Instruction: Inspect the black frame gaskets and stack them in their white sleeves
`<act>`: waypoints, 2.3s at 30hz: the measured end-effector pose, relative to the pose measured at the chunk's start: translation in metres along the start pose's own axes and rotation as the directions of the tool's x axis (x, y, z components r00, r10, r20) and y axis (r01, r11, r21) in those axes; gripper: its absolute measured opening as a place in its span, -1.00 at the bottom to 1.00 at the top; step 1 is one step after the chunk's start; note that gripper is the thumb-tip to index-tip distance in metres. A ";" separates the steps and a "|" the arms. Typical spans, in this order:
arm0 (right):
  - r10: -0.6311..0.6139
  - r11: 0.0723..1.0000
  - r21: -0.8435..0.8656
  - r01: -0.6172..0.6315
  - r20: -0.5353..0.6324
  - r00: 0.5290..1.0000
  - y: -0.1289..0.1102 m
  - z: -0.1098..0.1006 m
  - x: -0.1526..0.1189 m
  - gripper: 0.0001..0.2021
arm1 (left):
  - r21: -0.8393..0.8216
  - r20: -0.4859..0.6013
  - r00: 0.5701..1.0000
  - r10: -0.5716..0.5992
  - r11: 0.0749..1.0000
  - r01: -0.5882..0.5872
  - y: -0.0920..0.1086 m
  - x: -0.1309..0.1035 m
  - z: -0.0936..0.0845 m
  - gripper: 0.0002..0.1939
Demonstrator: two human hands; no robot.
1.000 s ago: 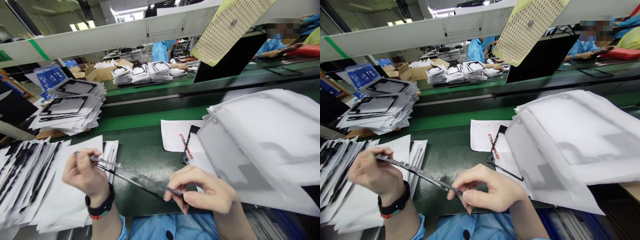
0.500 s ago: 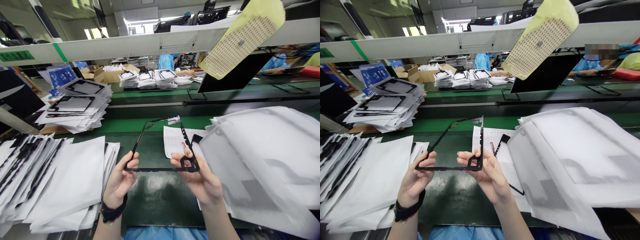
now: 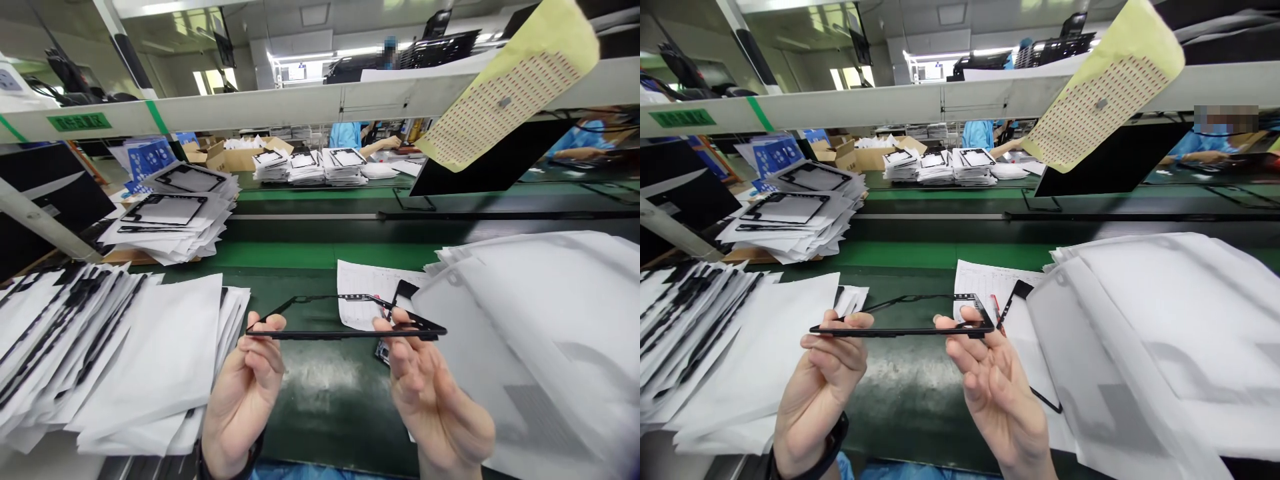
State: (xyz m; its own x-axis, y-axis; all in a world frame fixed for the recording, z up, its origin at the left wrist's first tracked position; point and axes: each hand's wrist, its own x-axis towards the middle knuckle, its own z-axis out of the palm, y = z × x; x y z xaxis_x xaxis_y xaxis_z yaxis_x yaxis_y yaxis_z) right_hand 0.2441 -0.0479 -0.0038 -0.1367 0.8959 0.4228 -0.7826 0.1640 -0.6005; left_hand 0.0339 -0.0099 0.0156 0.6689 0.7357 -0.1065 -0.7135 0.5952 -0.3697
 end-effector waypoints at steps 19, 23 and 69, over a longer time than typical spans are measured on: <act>-0.036 0.999 0.012 0.038 -0.163 0.986 0.000 0.001 -0.005 -0.66 | 0.249 0.169 0.985 -0.021 0.968 -0.022 -0.022 -0.003 0.004 -0.92; 0.019 0.999 0.050 -0.004 -0.302 0.953 0.006 0.015 0.010 -0.73 | 0.443 0.024 0.981 0.194 0.877 -0.184 -0.030 0.004 -0.005 -0.75; -0.002 0.963 -0.259 -0.069 -0.266 0.964 0.003 0.025 0.018 -0.61 | 0.479 0.061 0.963 0.262 0.839 -0.258 -0.039 0.006 -0.004 -0.77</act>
State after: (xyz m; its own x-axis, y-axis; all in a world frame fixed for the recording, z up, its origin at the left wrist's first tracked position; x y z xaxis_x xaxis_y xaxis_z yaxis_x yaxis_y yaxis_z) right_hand 0.2246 -0.0411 0.0190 0.0314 0.9730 0.2288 -0.5873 0.2032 -0.7835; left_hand 0.0667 -0.0304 0.0260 0.4449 0.8840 -0.1433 -0.8711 0.4643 0.1598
